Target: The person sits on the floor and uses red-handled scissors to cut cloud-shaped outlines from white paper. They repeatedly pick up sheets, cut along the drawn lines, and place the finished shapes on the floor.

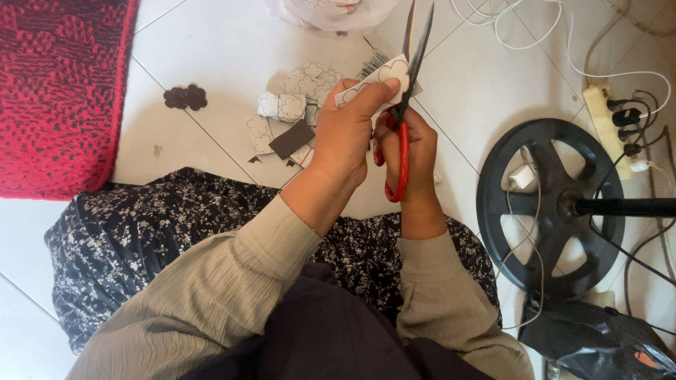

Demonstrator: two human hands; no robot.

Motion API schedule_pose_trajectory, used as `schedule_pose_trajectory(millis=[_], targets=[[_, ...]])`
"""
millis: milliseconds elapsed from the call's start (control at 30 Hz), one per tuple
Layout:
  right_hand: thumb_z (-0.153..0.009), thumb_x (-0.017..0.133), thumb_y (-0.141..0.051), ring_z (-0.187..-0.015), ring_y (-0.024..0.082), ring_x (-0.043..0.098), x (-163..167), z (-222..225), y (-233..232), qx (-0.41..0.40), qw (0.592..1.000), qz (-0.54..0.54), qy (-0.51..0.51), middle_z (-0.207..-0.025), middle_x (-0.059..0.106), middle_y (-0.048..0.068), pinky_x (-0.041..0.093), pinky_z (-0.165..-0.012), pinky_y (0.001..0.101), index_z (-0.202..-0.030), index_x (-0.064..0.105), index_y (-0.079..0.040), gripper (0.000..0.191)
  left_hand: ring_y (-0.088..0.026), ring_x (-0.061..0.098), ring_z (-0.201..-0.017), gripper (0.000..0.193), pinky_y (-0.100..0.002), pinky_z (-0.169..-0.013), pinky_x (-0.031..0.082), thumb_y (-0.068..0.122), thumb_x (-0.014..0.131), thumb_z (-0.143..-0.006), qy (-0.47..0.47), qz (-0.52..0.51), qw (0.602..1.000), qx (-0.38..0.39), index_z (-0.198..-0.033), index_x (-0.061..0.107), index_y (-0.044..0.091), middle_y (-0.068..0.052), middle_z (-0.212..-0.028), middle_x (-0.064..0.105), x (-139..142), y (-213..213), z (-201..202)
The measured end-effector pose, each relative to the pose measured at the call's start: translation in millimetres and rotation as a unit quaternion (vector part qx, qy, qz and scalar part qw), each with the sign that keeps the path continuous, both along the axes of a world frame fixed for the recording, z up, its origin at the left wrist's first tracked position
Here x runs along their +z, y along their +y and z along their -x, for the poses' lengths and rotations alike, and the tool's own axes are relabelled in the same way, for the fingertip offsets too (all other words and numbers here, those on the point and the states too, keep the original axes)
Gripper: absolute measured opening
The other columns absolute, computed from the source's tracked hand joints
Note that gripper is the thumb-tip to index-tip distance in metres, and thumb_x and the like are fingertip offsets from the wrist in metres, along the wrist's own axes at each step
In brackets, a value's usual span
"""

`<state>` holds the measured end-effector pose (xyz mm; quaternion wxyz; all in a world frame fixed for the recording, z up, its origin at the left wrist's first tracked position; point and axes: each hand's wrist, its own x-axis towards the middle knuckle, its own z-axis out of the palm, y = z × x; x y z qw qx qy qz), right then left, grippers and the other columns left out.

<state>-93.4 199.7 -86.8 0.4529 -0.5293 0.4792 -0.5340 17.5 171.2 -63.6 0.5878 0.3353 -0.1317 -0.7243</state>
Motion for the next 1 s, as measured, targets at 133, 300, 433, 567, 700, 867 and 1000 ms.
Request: schedule_pose_trajectory(millis=[133, 300, 433, 567, 700, 867, 1000], targets=[[-0.097, 0.055, -0.001, -0.055, 0.010, 0.051, -2, -2, 0, -0.006, 1.000, 0.010, 0.013, -0.072, 0.057, 0.004, 0.042, -0.050, 0.0241, -0.092, 0.058, 0.001, 0.007, -0.010, 0.049, -0.049, 0.030, -0.027, -0.035, 0.034, 0.017, 0.081, -0.080, 0.002, -0.010, 1.000, -0.005, -0.087, 0.053, 0.010, -0.002, -0.071, 0.060, 2, 1, 3], [-0.097, 0.054, -0.003, -0.052, 0.010, 0.051, -3, -5, 1, -0.023, 1.000, -0.003, 0.005, -0.070, 0.059, 0.004, 0.041, -0.048, 0.0243, -0.091, 0.060, 0.001, 0.009, -0.009, 0.049, -0.046, 0.029, -0.026, -0.033, 0.031, 0.016, 0.081, -0.079, 0.012, -0.013, 1.000, -0.005, -0.087, 0.053, 0.011, -0.002, -0.069, 0.061, 3, 2, 3], [-0.097, 0.054, -0.002, -0.050, 0.009, 0.048, 0, -5, 0, -0.022, 1.000, -0.010, 0.009, -0.067, 0.056, 0.003, 0.039, -0.045, 0.0238, -0.091, 0.060, 0.001, 0.008, -0.009, 0.054, -0.056, 0.026, -0.026, -0.043, 0.039, 0.014, 0.081, -0.080, 0.004, -0.002, 1.000, 0.002, -0.085, 0.055, 0.010, -0.001, -0.073, 0.063, -1, 0, 2], [-0.096, 0.055, -0.002, -0.050, 0.007, 0.048, 4, -2, 0, -0.010, 0.999, -0.025, 0.017, -0.069, 0.056, 0.002, 0.039, -0.044, 0.0229, -0.092, 0.061, 0.002, 0.008, -0.010, 0.057, -0.065, 0.026, -0.027, -0.054, 0.047, 0.011, 0.081, -0.080, -0.008, 0.020, 1.000, 0.020, -0.082, 0.055, 0.010, -0.001, -0.077, 0.063, -6, -7, -2], [-0.094, 0.056, -0.002, -0.053, 0.006, 0.049, 9, 5, 0, 0.008, 0.999, -0.046, 0.023, -0.072, 0.057, 0.002, 0.040, -0.045, 0.0217, -0.104, 0.064, 0.004, 0.014, -0.009, 0.053, -0.062, 0.028, -0.027, -0.053, 0.042, 0.012, 0.081, -0.080, -0.090, 0.040, 0.995, -0.002, -0.080, 0.053, 0.011, -0.001, -0.074, 0.063, -8, -15, -13], [-0.092, 0.058, -0.001, -0.055, 0.006, 0.050, 11, 7, -1, 0.017, 0.998, -0.051, 0.012, -0.077, 0.057, 0.001, 0.041, -0.046, 0.0212, -0.123, 0.064, 0.007, 0.033, -0.010, 0.065, -0.071, 0.023, -0.026, -0.067, 0.051, 0.010, 0.079, -0.082, -0.100, 0.095, 0.990, -0.036, -0.081, 0.056, 0.011, -0.007, -0.081, 0.074, -6, -20, -25], [-0.092, 0.058, 0.000, -0.058, 0.006, 0.050, 10, 8, -2, 0.035, 0.998, -0.049, 0.003, -0.079, 0.057, 0.001, 0.042, -0.048, 0.0215, -0.127, 0.062, 0.008, 0.035, -0.012, 0.069, -0.074, 0.023, -0.025, -0.066, 0.052, 0.009, 0.079, -0.081, -0.100, 0.095, 0.990, -0.043, -0.083, 0.056, 0.010, -0.008, -0.083, 0.075, -3, -22, -28]])
